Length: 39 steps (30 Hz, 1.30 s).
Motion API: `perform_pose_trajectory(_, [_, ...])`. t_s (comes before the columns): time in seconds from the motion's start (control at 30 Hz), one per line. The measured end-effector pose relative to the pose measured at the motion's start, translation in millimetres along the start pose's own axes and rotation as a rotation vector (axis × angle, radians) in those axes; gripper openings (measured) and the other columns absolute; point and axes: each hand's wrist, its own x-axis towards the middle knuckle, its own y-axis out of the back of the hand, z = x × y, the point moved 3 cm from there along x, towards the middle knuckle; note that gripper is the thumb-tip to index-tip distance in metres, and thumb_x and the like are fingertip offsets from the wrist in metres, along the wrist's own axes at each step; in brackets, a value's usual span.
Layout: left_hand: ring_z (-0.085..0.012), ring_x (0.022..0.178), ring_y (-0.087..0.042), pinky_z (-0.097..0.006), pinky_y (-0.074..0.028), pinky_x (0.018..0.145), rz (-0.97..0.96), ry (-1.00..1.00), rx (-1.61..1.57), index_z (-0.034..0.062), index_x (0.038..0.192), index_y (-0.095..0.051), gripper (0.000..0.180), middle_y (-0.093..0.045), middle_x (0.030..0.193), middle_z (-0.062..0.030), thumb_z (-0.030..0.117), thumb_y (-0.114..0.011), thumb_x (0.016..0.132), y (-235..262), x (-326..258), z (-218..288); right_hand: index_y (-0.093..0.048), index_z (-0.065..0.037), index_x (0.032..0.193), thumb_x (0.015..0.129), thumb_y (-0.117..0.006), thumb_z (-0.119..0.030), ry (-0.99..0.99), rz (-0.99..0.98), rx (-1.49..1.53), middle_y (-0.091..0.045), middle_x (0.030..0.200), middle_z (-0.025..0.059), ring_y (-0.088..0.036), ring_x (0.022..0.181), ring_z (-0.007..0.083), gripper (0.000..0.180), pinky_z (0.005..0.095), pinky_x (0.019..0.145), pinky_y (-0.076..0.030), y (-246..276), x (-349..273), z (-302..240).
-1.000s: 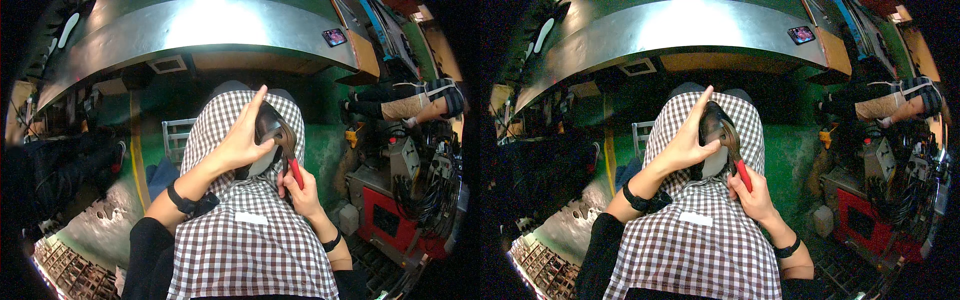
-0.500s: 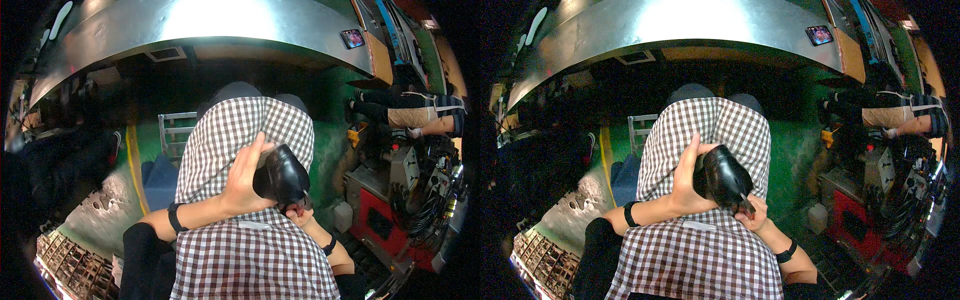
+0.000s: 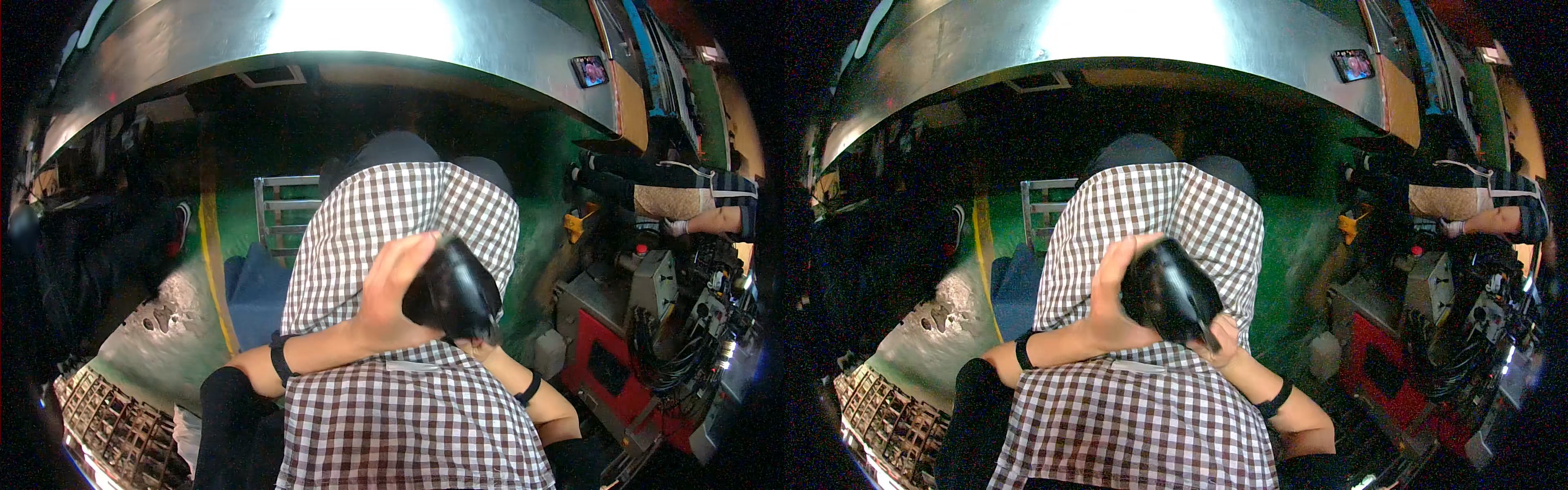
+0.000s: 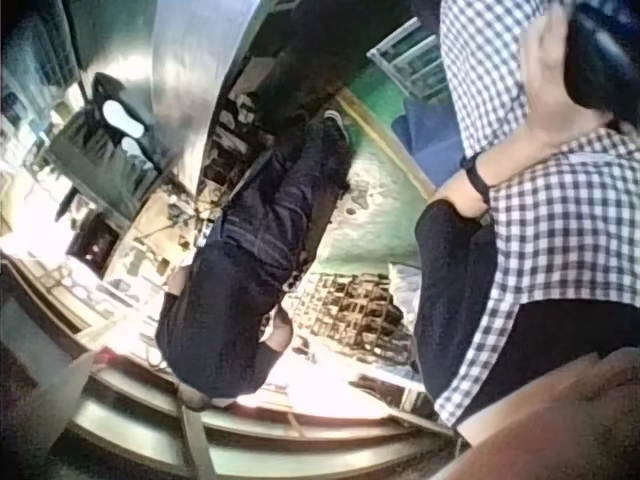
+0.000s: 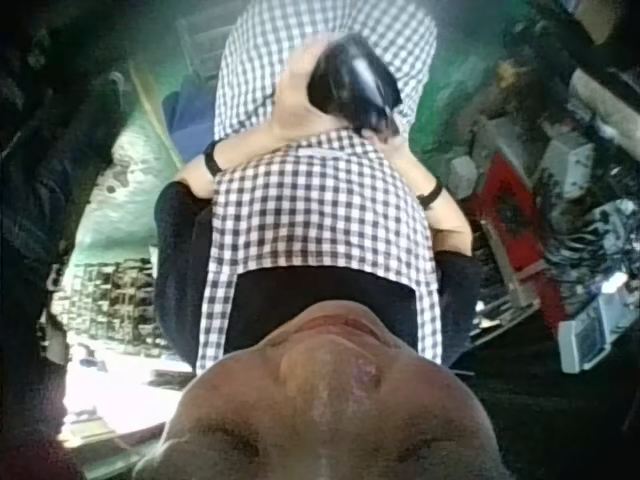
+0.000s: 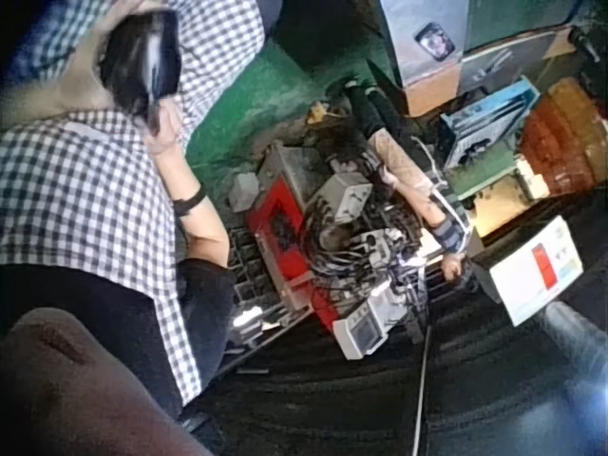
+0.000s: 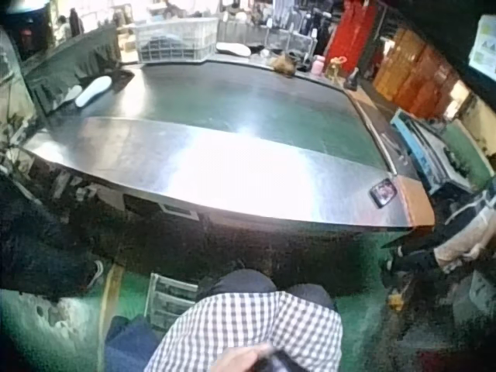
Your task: The person is finishing shoes by checking the quality and trimming excess material with a pair of pliers.
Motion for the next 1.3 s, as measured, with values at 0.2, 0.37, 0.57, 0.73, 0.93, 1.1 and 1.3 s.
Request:
perform_pose_trajectory(0.2, [-0.0369, 0.117, -0.054, -0.043, -0.047, 0.097, -0.129, 0.102, 0.032, 0.0085, 0.145, -0.043, 0.099, -0.049, 0.132, -0.0234, 0.007, -0.09, 0.058, 10.1, 5.6, -4.2, -0.067, 0.006, 0.116, 0.096, -0.059, -0.013, -0.288, -0.521, 0.321, -0.066, 0.123, 0.0185, -0.059, 0.122, 0.0295, 0.028, 0.0419, 0.109, -0.04, 23.9, 50.5, -109.7])
perform_pose_trajectory(0.37, [-0.0369, 0.113, -0.057, -0.043, -0.051, 0.093, -0.108, 0.114, 0.023, 0.0182, 0.144, -0.048, 0.097, -0.05, 0.129, -0.0202, 0.004, -0.087, 0.056, 10.5, 10.5, -4.1, -0.065, 0.004, 0.122, 0.1, -0.056, -0.018, -0.358, -0.512, 0.488, -0.063, 0.133, 0.0193, -0.057, 0.126, 0.0295, 0.032, 0.041, 0.11, -0.04, 31.6, 38.3, -124.7])
perform_pose_trajectory(0.57, [-0.0339, 0.113, -0.053, -0.042, -0.044, 0.098, -0.14, 0.139, 0.102, 0.0079, 0.143, -0.044, 0.094, -0.052, 0.124, -0.0183, 0.007, -0.087, 0.059, 10.3, 10.3, -7.9, -0.064, 0.003, 0.124, 0.1, -0.058, -0.025, -0.314, -0.464, 0.164, -0.063, 0.132, 0.0188, -0.058, 0.126, 0.0315, 0.037, 0.0416, 0.109, -0.041, 34.0, 48.5, -136.1])
perform_pose_trajectory(0.73, [-0.0339, 0.114, -0.053, -0.043, -0.044, 0.099, -0.147, 0.165, 0.154, 0.0075, 0.143, -0.043, 0.095, -0.053, 0.124, -0.0176, 0.008, -0.087, 0.059, 9.2, 9.0, -6.5, -0.063, 0.003, 0.126, 0.101, -0.057, -0.029, -0.295, -0.448, 0.178, -0.062, 0.134, 0.0193, -0.058, 0.127, 0.0325, 0.041, 0.0419, 0.108, -0.041, 36.7, 46.8, -136.9])
perform_pose_trajectory(0.93, [-0.0342, 0.113, -0.054, -0.043, -0.045, 0.098, -0.15, 0.166, 0.134, 0.0076, 0.144, -0.042, 0.095, -0.053, 0.124, -0.0177, 0.008, -0.087, 0.059, 9.1, 9.6, -7.9, -0.063, 0.003, 0.127, 0.101, -0.057, -0.031, -0.287, -0.483, 0.176, -0.06, 0.136, 0.0193, -0.056, 0.129, 0.0318, 0.043, 0.042, 0.109, -0.04, 36.3, 48.9, -139.1])
perform_pose_trajectory(1.1, [-0.0349, 0.115, -0.055, -0.043, -0.045, 0.099, -0.182, 0.115, 0.223, 0.0063, 0.146, -0.038, 0.098, -0.052, 0.126, -0.0191, 0.009, -0.087, 0.061, 10.6, 9.0, -4.3, -0.066, 0.004, 0.111, 0.099, -0.061, -0.028, -0.297, -0.35, 0.218, -0.069, 0.111, 0.0158, -0.066, 0.1, 0.0263, 0.034, 0.036, 0.089, -0.05, 21.9, 40.3, -127.8])
perform_pose_trajectory(1.3, [-0.0347, 0.118, -0.06, -0.039, -0.049, 0.101, -0.151, 0.223, 0.191, -0.0083, 0.153, -0.015, 0.127, -0.053, 0.133, -0.0238, 0.014, -0.094, 0.057, 13.4, -2.6, -4.3, -0.065, 0.003, 0.086, 0.094, -0.07, -0.026, -0.059, -0.157, -0.041, -0.063, 0.077, 0.0137, -0.062, 0.064, 0.0266, 0.03, 0.0332, 0.059, -0.047, 6.6, 35.9, -79.7])
